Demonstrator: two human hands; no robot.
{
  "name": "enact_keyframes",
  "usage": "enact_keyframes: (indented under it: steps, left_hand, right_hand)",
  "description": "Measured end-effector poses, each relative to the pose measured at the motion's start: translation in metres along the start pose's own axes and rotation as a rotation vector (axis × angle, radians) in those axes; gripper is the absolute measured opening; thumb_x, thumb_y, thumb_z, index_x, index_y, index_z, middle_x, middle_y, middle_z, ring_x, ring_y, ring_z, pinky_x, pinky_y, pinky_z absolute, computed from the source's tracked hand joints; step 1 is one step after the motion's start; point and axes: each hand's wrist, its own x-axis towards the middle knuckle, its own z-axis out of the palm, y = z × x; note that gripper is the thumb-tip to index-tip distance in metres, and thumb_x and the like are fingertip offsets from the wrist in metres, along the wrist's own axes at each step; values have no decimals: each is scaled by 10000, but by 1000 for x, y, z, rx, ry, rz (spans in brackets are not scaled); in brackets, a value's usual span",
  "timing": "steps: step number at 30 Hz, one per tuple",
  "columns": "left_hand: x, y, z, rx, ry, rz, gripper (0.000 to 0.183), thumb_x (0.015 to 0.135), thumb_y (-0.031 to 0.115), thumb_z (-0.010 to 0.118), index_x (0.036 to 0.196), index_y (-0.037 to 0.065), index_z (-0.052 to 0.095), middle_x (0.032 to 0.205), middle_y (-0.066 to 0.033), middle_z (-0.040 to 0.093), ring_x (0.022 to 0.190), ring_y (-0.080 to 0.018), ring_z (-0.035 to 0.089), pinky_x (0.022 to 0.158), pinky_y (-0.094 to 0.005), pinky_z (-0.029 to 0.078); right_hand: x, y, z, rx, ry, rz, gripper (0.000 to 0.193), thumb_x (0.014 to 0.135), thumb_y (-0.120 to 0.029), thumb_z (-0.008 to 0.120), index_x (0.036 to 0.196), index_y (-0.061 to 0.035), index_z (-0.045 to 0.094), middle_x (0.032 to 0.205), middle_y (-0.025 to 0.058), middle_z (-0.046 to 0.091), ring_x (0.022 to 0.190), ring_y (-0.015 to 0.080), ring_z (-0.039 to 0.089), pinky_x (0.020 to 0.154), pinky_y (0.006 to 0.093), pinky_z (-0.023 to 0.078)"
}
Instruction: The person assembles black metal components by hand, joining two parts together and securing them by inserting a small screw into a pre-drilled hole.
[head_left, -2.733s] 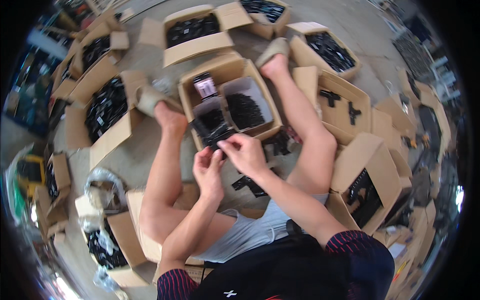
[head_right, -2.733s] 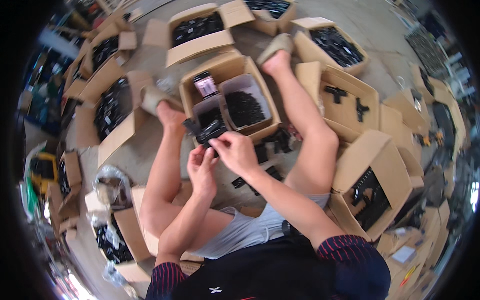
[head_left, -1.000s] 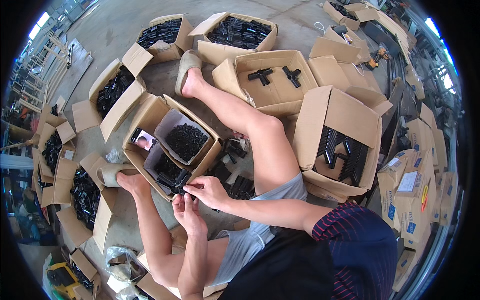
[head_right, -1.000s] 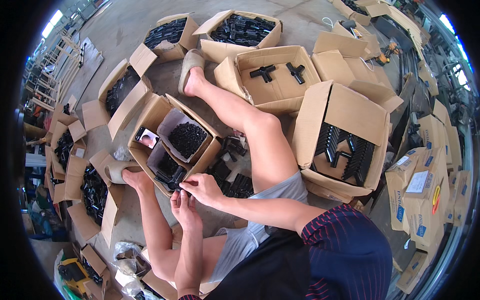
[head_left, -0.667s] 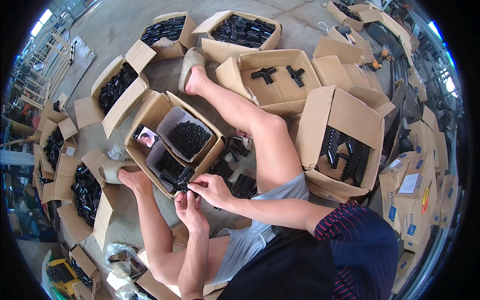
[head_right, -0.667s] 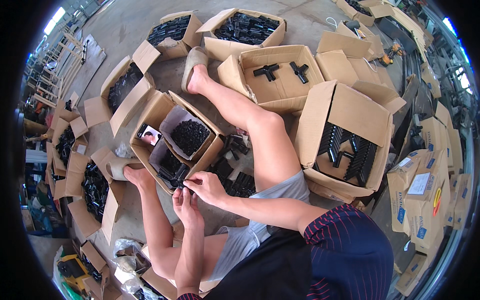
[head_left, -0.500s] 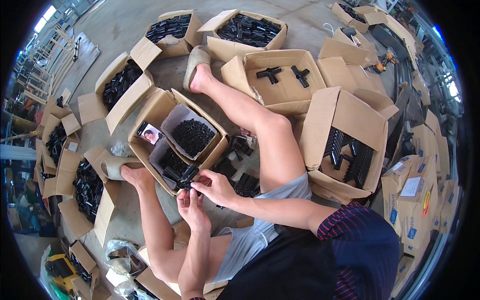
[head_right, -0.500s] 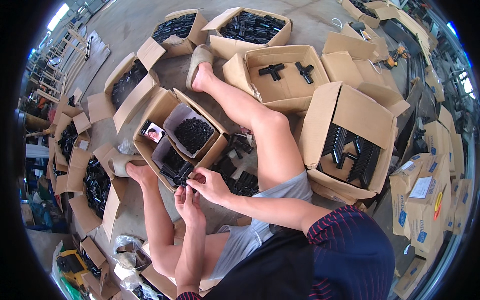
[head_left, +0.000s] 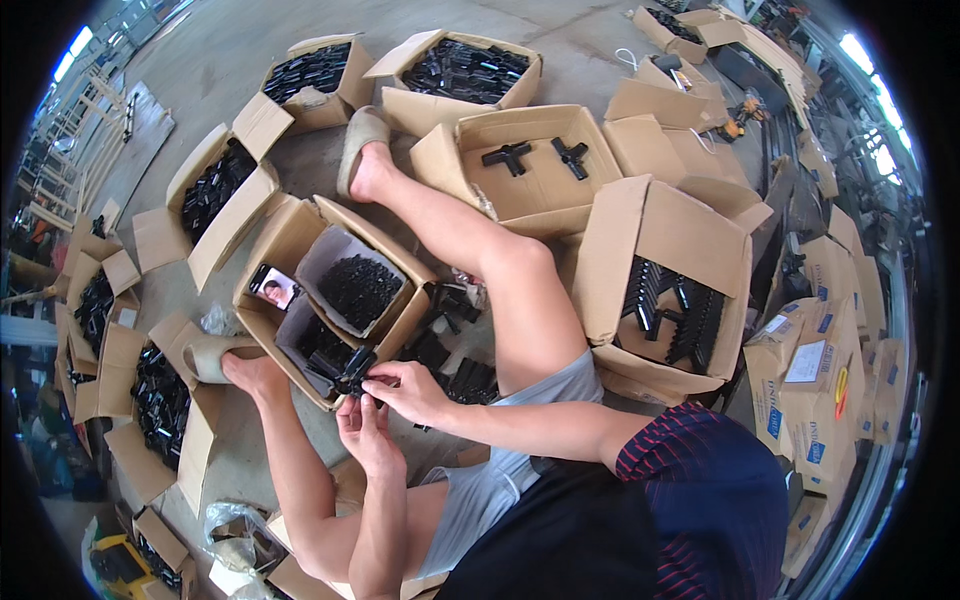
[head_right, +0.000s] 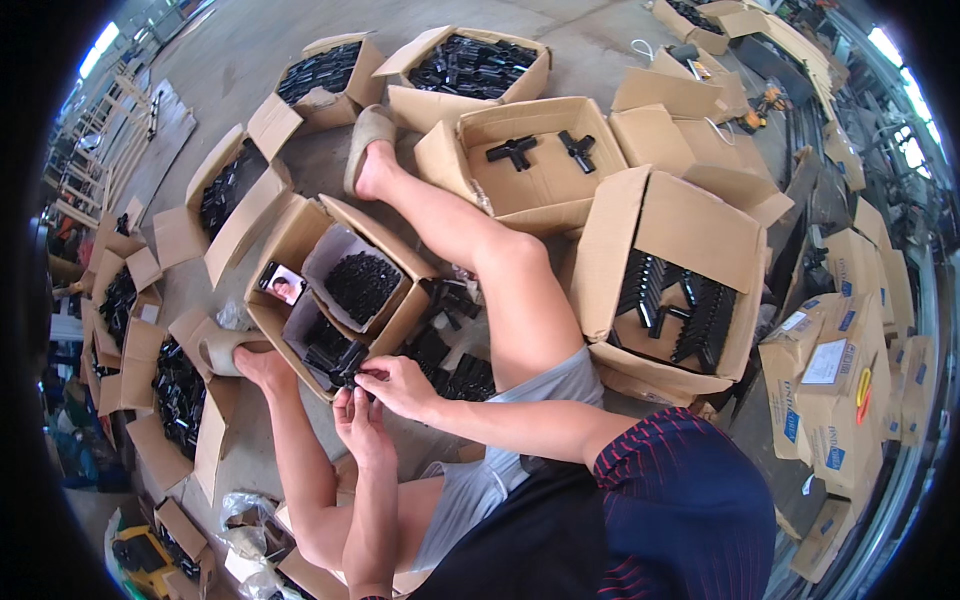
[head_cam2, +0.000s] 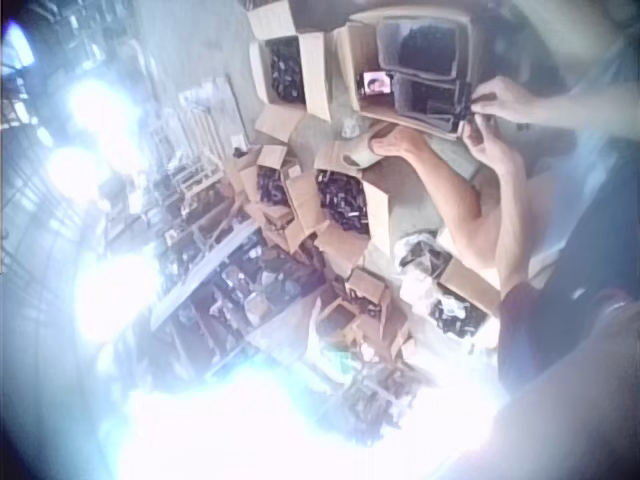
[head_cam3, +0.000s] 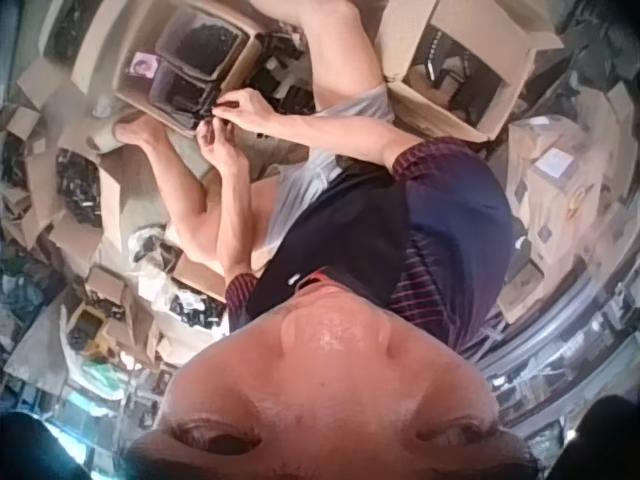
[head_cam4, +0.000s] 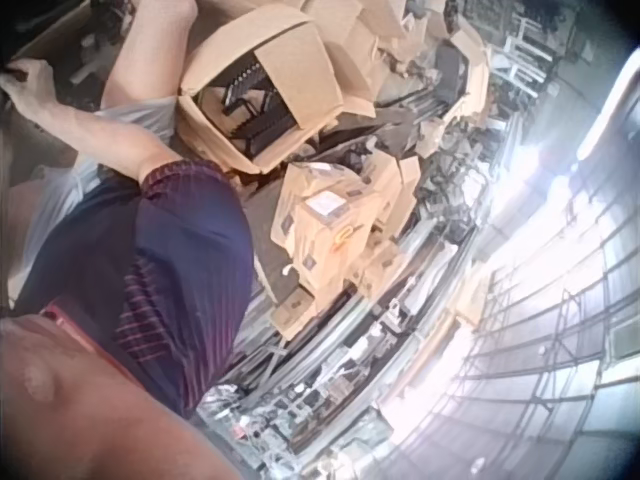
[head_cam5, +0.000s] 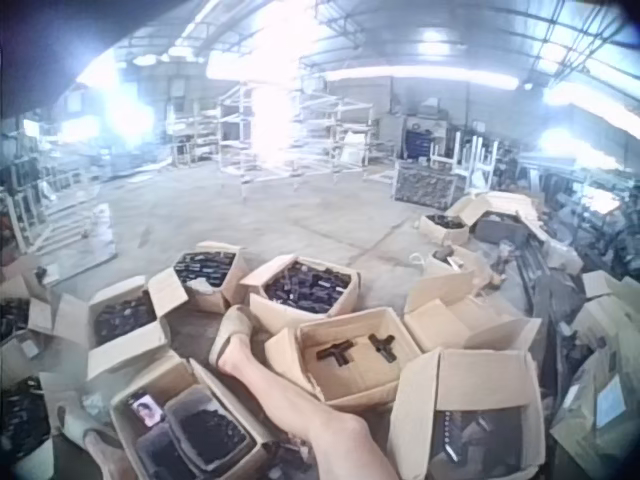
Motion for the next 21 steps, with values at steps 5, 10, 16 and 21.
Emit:
enact_keyframes:
  steps: [5, 10, 16, 21]
  left_hand:
    - [-1, 0, 0, 26, 18, 1, 209, 994, 46, 621, 1189, 75, 553, 1164, -41, 632, 1056, -140, 635, 898, -332, 578]
    - [1, -1, -7, 42, 31, -13, 201, 998, 92, 634, 1183, 87, 558, 1139, -30, 624, 1033, -130, 625, 875, -309, 568]
    - [-1, -5, -4, 55, 50, -72, 197, 1000, 100, 634, 1184, 93, 565, 1140, -25, 624, 1024, -125, 623, 850, -295, 561]
    - [-4, -5, 1, 59, 50, -43, 201, 997, 103, 638, 1185, 91, 567, 1149, -23, 626, 1039, -130, 623, 840, -298, 552]
  right_hand:
    - [1, 0, 1, -48, 43, 26, 282, 876, -241, 745, 996, 14, 765, 889, 191, 753, 836, 252, 750, 745, 334, 568]
    - [0, -4, 6, -100, 43, 45, 234, 887, -175, 754, 997, 32, 758, 879, 162, 755, 794, 166, 721, 705, 308, 552]
    - [-3, 8, 1, -107, 55, -69, 208, 907, -140, 720, 1012, 37, 748, 929, 177, 744, 804, 208, 726, 688, 330, 554]
    - [-3, 2, -1, -231, 74, -87, 208, 912, -167, 721, 970, 31, 749, 867, 177, 730, 784, 232, 726, 664, 344, 547]
